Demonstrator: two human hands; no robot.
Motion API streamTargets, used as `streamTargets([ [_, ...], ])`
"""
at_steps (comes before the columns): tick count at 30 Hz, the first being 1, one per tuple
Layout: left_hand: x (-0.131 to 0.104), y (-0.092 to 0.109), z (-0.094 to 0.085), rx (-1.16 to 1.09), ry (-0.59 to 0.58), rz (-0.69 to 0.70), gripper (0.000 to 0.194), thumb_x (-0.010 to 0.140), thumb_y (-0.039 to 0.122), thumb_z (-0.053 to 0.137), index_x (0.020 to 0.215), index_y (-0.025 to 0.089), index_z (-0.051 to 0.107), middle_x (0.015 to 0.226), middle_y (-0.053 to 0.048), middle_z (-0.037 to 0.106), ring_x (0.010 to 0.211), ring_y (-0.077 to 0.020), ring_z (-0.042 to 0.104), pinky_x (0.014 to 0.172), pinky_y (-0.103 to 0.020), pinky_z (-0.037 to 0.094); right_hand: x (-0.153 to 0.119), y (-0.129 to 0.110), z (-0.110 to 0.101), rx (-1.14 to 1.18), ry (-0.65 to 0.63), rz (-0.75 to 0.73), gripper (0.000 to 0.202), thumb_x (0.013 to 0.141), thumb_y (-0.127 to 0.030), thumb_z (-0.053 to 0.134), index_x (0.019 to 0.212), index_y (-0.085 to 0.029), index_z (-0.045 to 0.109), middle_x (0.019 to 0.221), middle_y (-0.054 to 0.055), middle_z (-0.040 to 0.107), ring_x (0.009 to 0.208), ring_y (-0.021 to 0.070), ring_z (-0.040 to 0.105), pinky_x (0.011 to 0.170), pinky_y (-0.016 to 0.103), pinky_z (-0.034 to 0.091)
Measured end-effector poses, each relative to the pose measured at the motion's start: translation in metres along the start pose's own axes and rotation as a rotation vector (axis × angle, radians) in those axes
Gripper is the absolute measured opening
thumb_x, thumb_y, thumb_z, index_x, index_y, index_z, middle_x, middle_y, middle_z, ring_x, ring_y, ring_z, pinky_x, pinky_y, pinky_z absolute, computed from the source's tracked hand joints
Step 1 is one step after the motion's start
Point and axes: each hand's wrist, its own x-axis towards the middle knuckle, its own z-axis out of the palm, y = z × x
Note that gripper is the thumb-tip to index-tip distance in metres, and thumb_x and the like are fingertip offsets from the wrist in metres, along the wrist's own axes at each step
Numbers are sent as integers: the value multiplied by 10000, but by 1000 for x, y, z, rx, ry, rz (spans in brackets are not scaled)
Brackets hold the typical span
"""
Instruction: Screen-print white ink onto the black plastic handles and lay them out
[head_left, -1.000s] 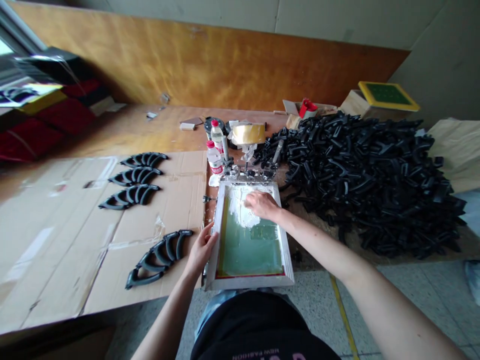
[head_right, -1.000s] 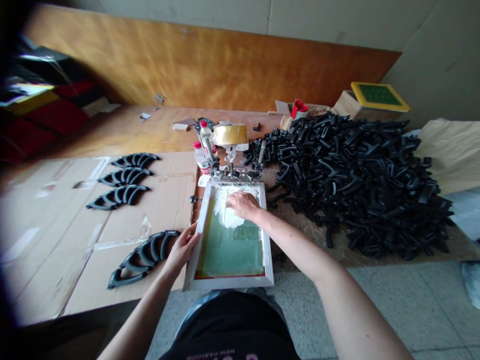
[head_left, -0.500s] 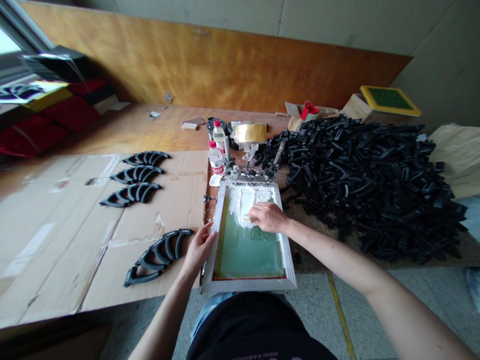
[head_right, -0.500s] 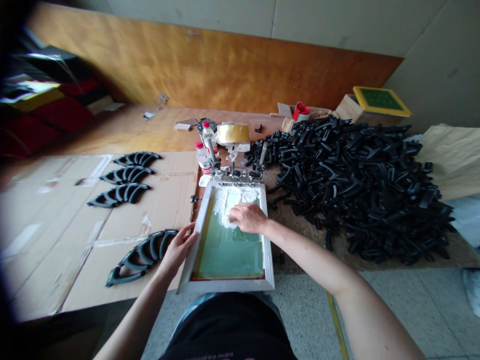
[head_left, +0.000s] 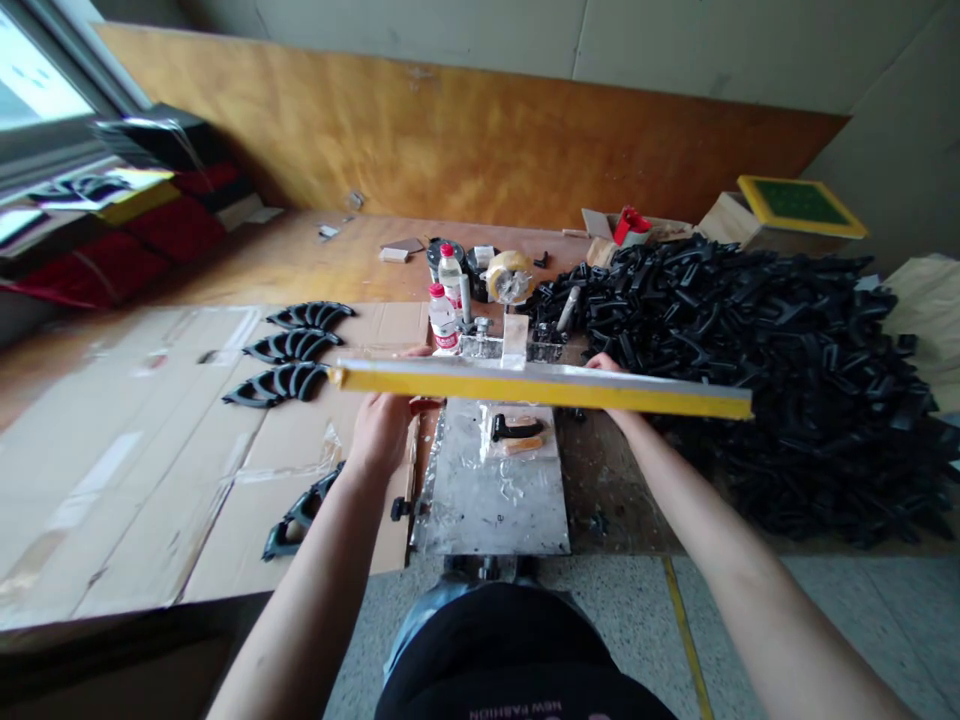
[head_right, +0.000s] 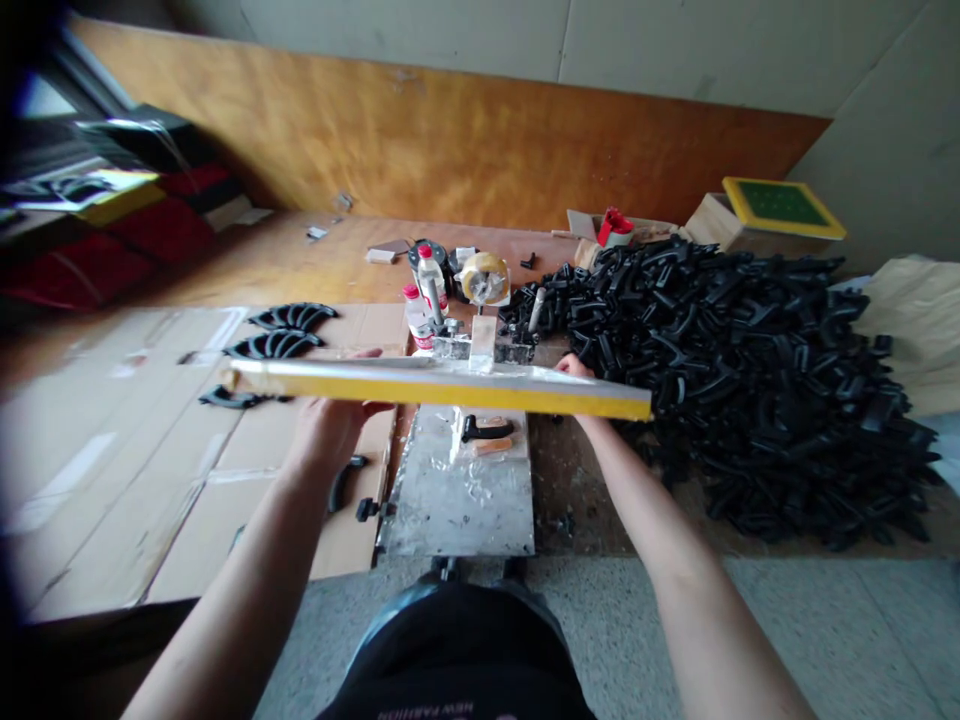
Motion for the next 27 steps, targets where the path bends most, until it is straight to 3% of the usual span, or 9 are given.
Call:
streamTargets([
  [3,8,-6,7,-70,6,-8,497,816,577,572,1120,186,614,974,-66,689,862,-190,661,685,-286,543,-46,-1,29,31,-178,-248,274,876,-295,611,1122,-191,674,1043,91,706,984,239,630,898,380,467],
  [6,-9,-29,7,-42,38,-82,532,827,630,537,1129,196,593,953,-67,697,820,-171,658,669,-265,524,-76,-22,44,18,-368,-470,297,828,-241,702,1124,-234,682,1029,53,683,1030,219,596,936,367,439],
  [11,-74,-79,9,57,-275,-593,684,709,735,605,1042,138,630,920,-144,716,766,-221,673,576,-284,496,-107,-72,39,39,-356,-556,103,885,-247,648,956,-214,714,907,51,649,946,221,563,875,348,441],
  [12,-85,-86,8,33,-266,-636,687,710,748,591,1031,142,626,932,-145,711,766,-225,674,558,-282,491,-116,-86,40,52,-347,-612,116,899,-258,629,966,-212,711,897,58,644,938,228,553,861,350,439],
  [14,-103,-98,1,-21,-114,-620,643,732,755,555,966,159,609,898,-112,693,730,-205,665,523,-261,469,-138,-118,50,54,-342,-752,164,939,-258,557,990,-205,704,876,76,635,917,239,537,834,361,429],
  [17,-121,-112,-38,-36,210,-516,572,745,738,548,849,176,569,731,-44,637,624,-166,615,489,-237,424,-170,-170,80,61,-389,-950,239,980,-289,475,1032,-202,691,877,88,637,913,245,528,813,374,411],
  [22,-149,-145,-146,161,621,-549,611,746,765,439,750,169,572,745,-70,674,596,-152,578,523,-258,435,-188,-237,152,109,-568,-1096,281,940,-378,576,1161,-221,651,1015,71,666,1030,232,520,874,356,405],
  [24,-157,-160,-181,237,730,-619,627,747,767,384,751,168,571,759,-85,685,585,-158,580,522,-273,438,-188,-254,180,51,-616,-1049,318,931,-382,593,1202,-221,632,1044,77,668,1062,237,515,878,359,404],
  [27,-159,-180,-211,276,770,-686,587,769,731,370,784,173,554,710,-80,672,553,-169,577,506,-285,430,-186,-271,213,-76,-662,-980,370,932,-403,583,1256,-225,610,1059,98,666,1085,259,509,871,380,400],
])
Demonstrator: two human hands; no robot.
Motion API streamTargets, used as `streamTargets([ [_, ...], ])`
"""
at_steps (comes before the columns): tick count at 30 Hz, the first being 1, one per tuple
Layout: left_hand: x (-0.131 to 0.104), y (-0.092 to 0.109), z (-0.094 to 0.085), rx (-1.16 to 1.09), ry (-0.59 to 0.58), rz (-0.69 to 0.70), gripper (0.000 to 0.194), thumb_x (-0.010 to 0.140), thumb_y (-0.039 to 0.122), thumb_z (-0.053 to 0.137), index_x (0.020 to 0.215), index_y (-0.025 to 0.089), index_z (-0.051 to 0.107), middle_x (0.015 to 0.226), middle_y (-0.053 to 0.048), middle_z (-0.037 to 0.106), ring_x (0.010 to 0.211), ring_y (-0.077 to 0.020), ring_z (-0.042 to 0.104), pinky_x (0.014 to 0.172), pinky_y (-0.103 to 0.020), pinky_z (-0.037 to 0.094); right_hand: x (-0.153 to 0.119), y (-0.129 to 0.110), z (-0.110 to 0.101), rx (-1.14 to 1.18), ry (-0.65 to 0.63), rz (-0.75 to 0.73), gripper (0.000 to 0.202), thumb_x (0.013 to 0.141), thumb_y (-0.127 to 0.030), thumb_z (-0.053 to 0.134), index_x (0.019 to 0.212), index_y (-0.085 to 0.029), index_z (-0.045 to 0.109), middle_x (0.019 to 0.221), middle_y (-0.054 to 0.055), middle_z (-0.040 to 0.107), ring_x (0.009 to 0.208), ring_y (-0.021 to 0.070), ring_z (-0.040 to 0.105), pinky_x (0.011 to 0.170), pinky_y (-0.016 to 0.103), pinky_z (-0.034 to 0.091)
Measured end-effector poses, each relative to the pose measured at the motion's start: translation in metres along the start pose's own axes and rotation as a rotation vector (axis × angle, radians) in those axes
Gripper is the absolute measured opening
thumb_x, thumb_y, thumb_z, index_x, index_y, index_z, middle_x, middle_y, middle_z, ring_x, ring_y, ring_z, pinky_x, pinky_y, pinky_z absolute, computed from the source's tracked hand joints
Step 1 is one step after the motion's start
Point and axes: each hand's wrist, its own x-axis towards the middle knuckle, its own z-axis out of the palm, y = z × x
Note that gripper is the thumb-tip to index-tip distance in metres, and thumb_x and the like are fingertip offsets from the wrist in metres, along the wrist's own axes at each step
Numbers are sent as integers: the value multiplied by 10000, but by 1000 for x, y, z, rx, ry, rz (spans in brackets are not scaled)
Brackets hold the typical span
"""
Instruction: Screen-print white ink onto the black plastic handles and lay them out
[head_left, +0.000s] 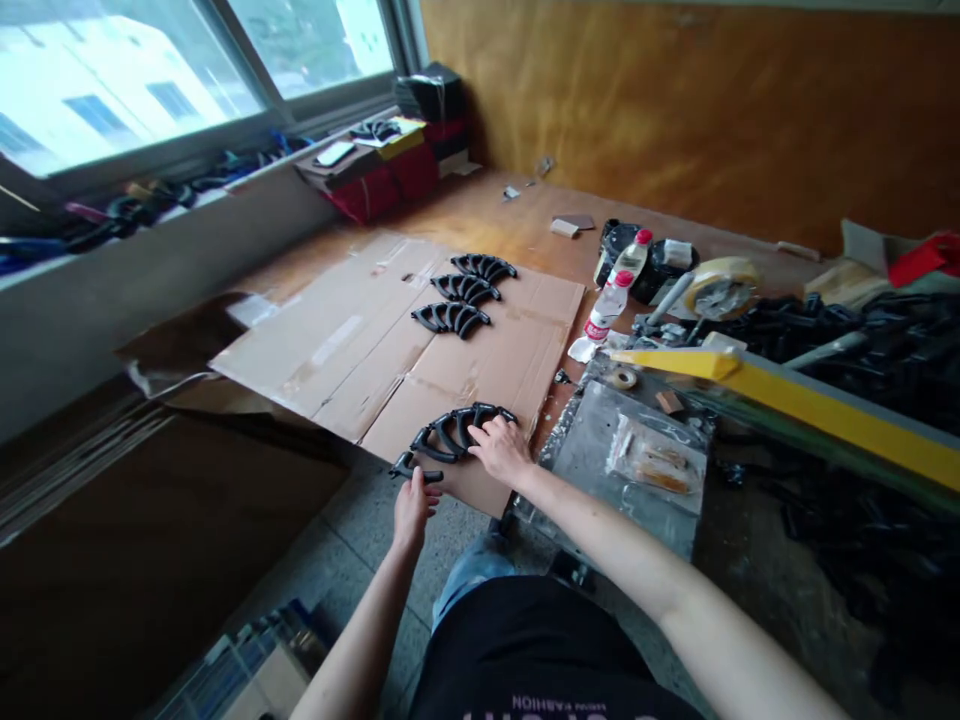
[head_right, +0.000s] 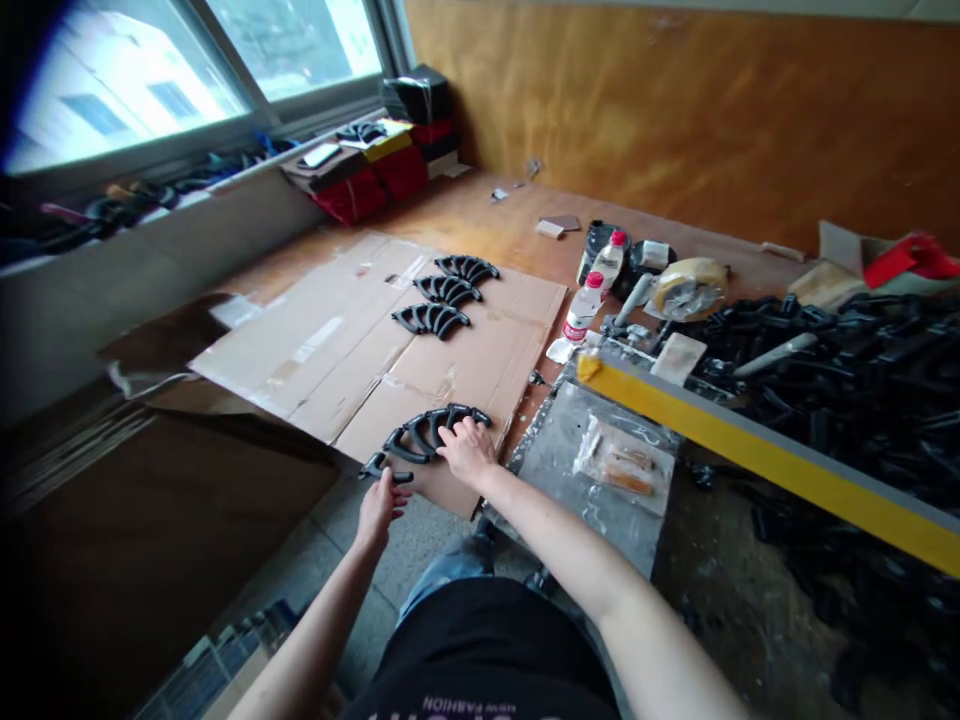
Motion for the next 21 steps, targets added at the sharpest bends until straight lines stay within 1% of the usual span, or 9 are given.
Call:
streamTargets([
  [2,11,-4,-1,31,-11,-15,546,787,703,397,804,178,547,663,-67,657,541,-175,576,497,-283,421,13,0,9,-48,-56,32,352,936,-425,567,1217,-225,637,1056,114,667,1094,277,505,880,408,391],
  [4,18,-5,-2,61,-39,-25,529,801,691,413,804,180,550,620,-61,645,529,-182,576,486,-281,410,19,-1,16,-84,-89,45,313,945,-444,541,1109,-218,682,1025,122,674,1091,286,504,887,429,379],
  [6,22,-6,-4,84,-78,-33,536,809,694,416,791,180,566,577,-57,632,507,-187,570,475,-282,400,20,-3,20,-100,-86,63,321,957,-461,509,1007,-207,700,985,124,683,1079,288,505,885,440,373],
  [8,25,-8,-6,94,-118,-38,545,814,697,414,775,180,582,541,-54,620,481,-187,559,465,-283,391,18,-4,23,-105,-63,89,352,967,-471,482,960,-193,697,961,131,685,1069,291,505,879,446,371],
  [11,29,-9,-7,84,-160,-38,549,824,696,402,757,183,587,529,-53,620,459,-182,548,456,-281,388,16,-7,25,-104,-58,107,366,971,-467,470,948,-177,694,952,142,682,1057,297,508,868,445,374],
  [15,33,-8,-6,71,-174,-9,547,843,690,375,742,190,574,540,-44,622,473,-179,556,473,-280,412,22,-8,22,-81,-88,95,306,941,-446,541,1060,-199,677,993,127,673,1063,291,501,857,414,387],
  [18,32,-5,-8,98,-128,21,517,849,674,409,706,202,562,550,-29,608,505,-178,558,510,-282,432,27,-9,15,-108,-132,87,297,934,-414,561,1122,-205,657,1006,125,657,1064,289,491,852,403,394],
  [20,26,-5,-10,141,-15,99,471,858,637,457,713,205,574,618,-20,615,582,-171,574,589,-281,458,28,-14,8,-146,-136,79,309,934,-389,561,1175,-209,632,1057,126,637,1065,286,482,856,402,399],
  [21,22,-4,-11,171,55,187,439,867,607,479,739,203,592,690,-24,630,633,-165,584,643,-281,471,28,-17,5,-160,-128,63,324,936,-375,557,1213,-215,611,1108,127,620,1073,283,475,862,401,401],
])
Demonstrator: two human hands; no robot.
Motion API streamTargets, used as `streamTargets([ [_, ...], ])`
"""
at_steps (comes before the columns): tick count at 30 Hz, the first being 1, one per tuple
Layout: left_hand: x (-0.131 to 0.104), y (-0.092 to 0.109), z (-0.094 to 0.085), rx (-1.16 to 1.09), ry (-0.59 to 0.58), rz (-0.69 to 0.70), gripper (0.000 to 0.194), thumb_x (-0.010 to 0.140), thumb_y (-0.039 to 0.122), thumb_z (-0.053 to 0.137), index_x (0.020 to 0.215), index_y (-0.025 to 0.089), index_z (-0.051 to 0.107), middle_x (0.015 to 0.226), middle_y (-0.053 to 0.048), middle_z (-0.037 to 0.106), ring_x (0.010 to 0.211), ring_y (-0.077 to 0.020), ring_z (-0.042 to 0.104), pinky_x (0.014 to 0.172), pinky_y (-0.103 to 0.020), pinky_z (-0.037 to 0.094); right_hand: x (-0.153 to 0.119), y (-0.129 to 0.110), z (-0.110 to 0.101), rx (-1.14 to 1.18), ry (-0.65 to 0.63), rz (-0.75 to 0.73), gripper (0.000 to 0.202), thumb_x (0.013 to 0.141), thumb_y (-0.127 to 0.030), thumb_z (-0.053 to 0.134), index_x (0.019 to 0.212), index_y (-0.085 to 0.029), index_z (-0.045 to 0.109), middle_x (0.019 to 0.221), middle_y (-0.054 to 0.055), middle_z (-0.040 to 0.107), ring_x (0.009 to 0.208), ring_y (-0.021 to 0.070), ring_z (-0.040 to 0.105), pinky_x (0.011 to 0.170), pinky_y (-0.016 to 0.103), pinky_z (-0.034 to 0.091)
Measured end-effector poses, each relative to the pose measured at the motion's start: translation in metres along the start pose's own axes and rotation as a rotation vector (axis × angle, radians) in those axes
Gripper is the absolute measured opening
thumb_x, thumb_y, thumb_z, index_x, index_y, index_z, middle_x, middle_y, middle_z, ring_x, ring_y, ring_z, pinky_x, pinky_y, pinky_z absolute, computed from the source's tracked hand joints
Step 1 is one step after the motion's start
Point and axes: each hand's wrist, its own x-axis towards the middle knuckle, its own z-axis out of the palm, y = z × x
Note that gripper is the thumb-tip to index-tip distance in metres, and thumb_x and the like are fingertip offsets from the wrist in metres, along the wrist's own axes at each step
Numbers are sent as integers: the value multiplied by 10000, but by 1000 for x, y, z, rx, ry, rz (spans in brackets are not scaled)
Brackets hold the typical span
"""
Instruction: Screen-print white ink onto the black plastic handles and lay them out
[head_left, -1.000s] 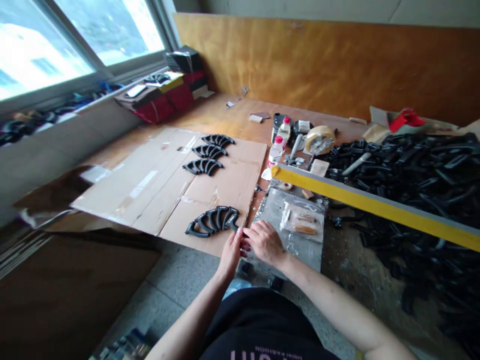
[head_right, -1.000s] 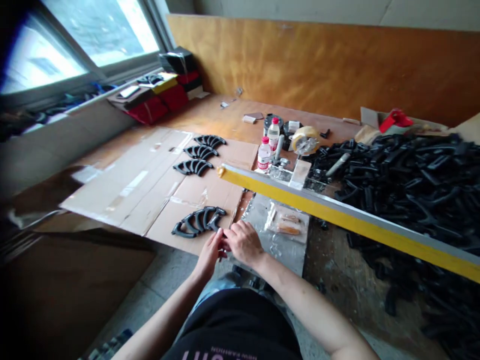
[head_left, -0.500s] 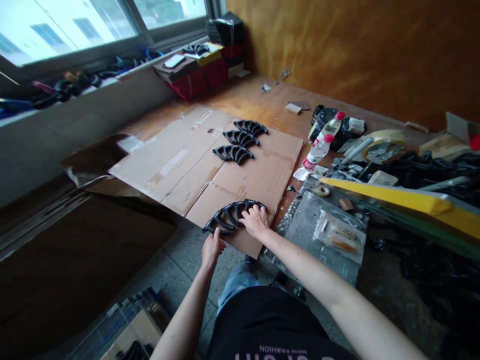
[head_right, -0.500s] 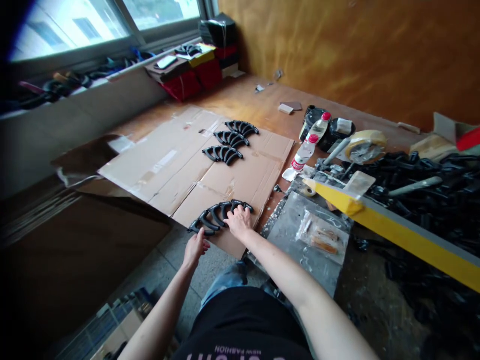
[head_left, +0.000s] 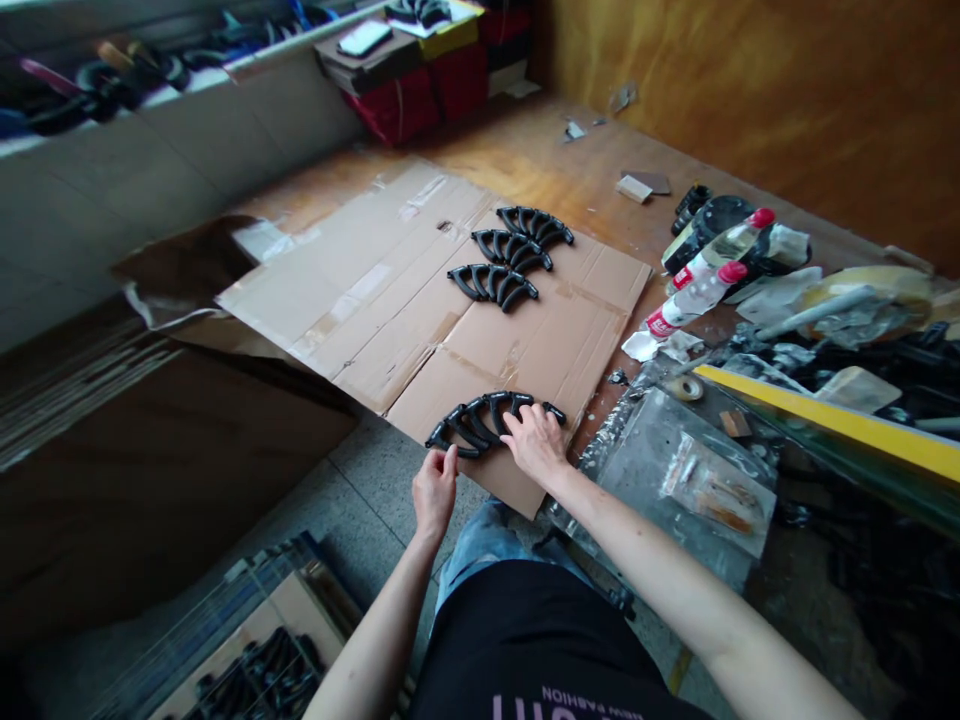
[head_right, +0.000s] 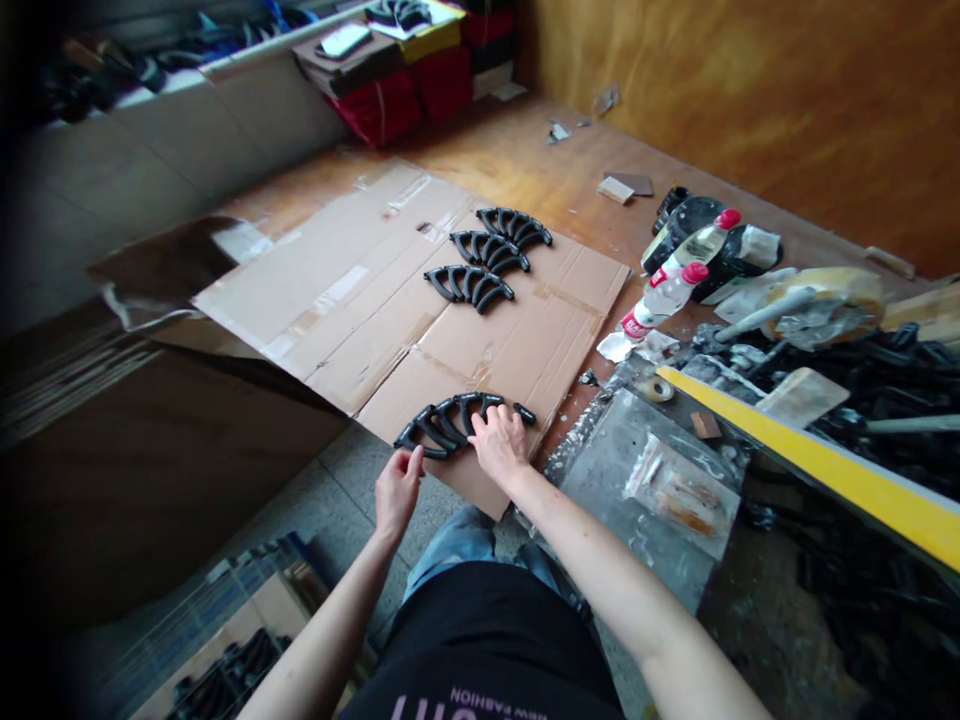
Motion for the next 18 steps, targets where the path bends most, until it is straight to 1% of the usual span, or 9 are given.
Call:
streamTargets([
  [2,-7,2,2,77,116,224,360,899,525,502,851,200,647,899,-44,658,728,-146,604,744,-280,487,-1,-8,-5,-14,8,-45,351,944,-340,535,1278,-238,567,1222,123,573,1098,277,456,867,388,409],
  [3,-10,3,4,122,144,329,327,917,483,500,931,203,669,1015,-57,655,764,-138,613,771,-278,493,-2,-13,-6,-15,-5,-68,354,951,-322,513,1295,-250,553,1261,119,553,1108,275,446,861,379,416],
  [4,-11,4,7,171,149,399,310,934,447,492,1018,214,679,1120,-68,639,801,-135,624,778,-275,499,-1,-17,-7,-17,-25,-82,353,958,-308,487,1302,-256,546,1284,116,540,1115,276,438,849,370,423],
  [5,-12,5,10,224,137,424,307,946,421,486,1100,233,674,1202,-72,615,846,-139,633,772,-271,506,0,-22,-7,-21,-48,-83,349,963,-297,461,1299,-255,547,1294,117,535,1115,278,434,834,364,431],
  [7,-12,8,15,350,116,411,331,958,395,478,1218,273,643,1278,-70,586,954,-165,636,748,-266,516,3,-28,-6,-39,-85,-60,335,969,-291,424,1264,-232,570,1287,129,535,1108,287,430,812,365,447],
  [10,-10,13,18,486,80,385,375,969,405,454,1297,306,605,1278,-75,580,1056,-202,612,726,-271,526,11,-32,-3,-57,-112,-24,308,962,-333,432,1156,-189,623,1238,149,545,1126,300,424,795,376,471],
  [14,-8,20,18,527,62,354,391,977,435,421,1313,330,591,1259,-73,574,1065,-204,602,673,-259,521,19,-29,1,-49,-113,-24,301,957,-350,445,1060,-163,656,1140,151,572,1141,292,429,780,350,494],
  [18,-7,23,20,512,68,325,387,975,436,431,1302,317,600,1230,-73,580,1057,-194,597,701,-257,516,24,-21,3,-62,-81,61,295,953,-324,450,1028,-147,673,1130,164,582,1129,279,442,812,337,501],
])
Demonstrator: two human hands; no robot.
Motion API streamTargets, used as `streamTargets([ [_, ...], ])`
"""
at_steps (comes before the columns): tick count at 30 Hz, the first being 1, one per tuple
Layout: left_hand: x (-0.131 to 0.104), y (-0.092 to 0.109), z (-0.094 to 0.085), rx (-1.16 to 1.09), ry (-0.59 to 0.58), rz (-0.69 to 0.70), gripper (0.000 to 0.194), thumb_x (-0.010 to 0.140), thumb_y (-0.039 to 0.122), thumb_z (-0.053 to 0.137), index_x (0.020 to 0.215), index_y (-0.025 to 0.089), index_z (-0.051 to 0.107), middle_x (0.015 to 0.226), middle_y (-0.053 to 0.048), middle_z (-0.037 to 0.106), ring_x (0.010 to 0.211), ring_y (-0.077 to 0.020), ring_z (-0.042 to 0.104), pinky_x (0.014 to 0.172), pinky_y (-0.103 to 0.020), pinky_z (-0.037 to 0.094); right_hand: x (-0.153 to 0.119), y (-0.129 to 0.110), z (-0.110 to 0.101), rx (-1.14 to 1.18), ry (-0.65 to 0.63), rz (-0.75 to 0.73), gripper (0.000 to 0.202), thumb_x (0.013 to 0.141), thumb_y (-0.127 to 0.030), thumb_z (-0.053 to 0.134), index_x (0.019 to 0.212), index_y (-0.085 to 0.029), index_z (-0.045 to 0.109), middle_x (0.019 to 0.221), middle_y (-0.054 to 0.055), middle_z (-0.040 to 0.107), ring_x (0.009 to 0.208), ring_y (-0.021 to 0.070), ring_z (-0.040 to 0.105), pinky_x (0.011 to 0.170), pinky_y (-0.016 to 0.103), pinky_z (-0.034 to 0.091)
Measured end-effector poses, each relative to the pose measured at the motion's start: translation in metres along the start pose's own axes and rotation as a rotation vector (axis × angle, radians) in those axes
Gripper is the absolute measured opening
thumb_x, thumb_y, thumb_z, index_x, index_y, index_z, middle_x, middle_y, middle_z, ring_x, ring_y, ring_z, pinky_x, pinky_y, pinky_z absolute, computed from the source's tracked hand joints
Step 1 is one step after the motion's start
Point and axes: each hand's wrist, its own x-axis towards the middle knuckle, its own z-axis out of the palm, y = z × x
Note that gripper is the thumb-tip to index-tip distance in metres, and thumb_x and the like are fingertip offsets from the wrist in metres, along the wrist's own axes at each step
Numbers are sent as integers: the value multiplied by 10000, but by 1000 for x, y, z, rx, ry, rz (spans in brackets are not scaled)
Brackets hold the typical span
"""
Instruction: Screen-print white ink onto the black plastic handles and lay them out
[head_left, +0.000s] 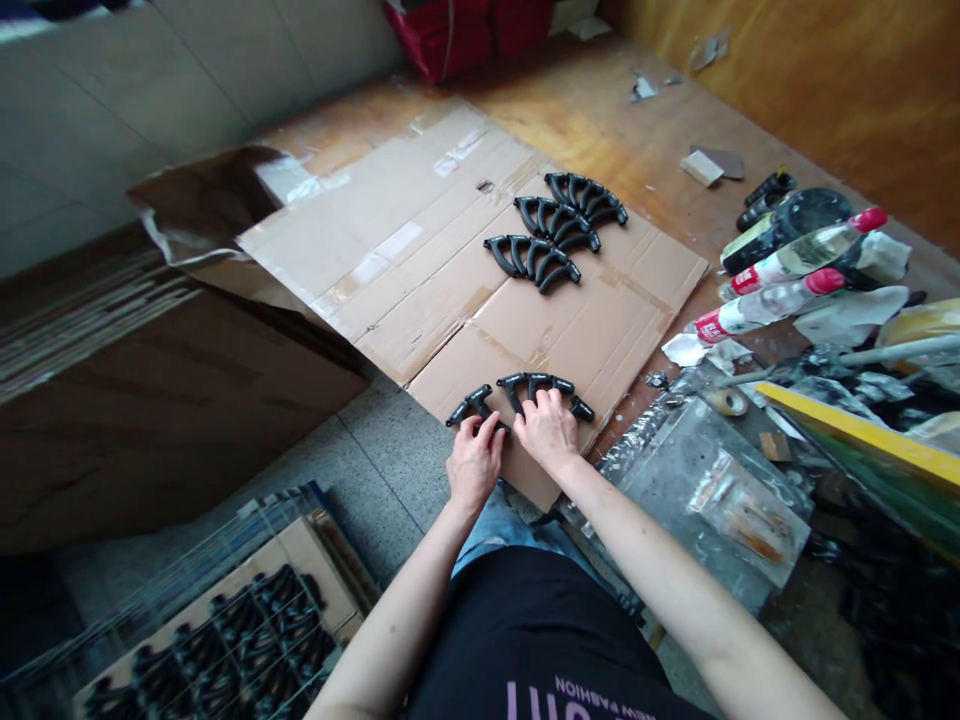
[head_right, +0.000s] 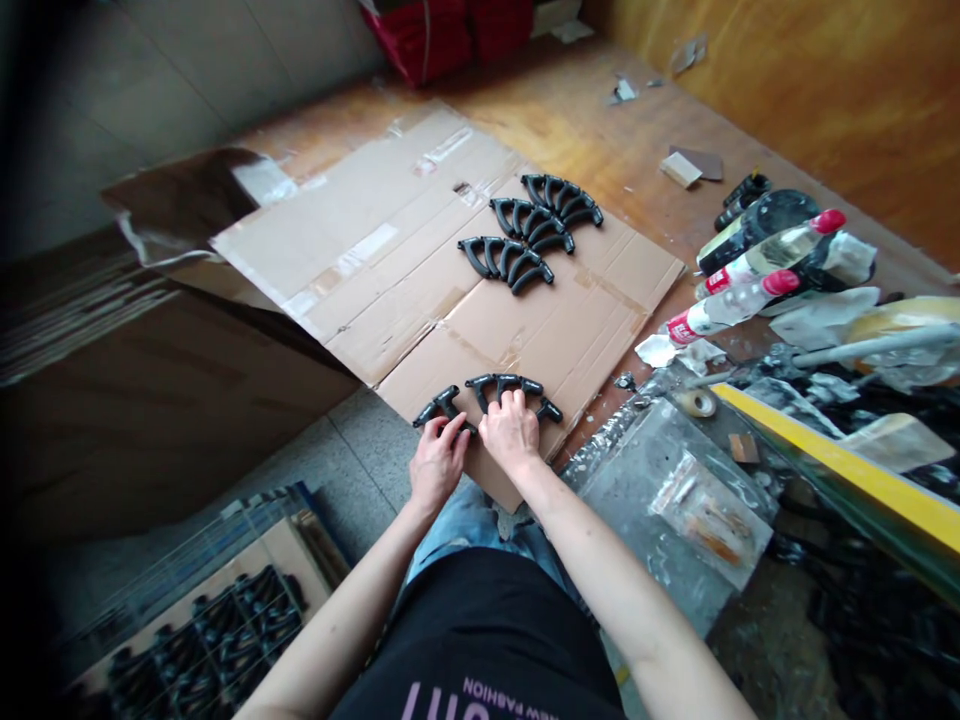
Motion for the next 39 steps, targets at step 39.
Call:
streamTargets([
  [39,53,-18,-11,65,27,157,443,978,465,395,1356,303,560,1083,-60,623,979,-180,606,778,-248,471,4,3,4,215,29,-55,323,961,-302,474,1208,-244,674,1121,93,628,1116,241,463,964,337,435],
])
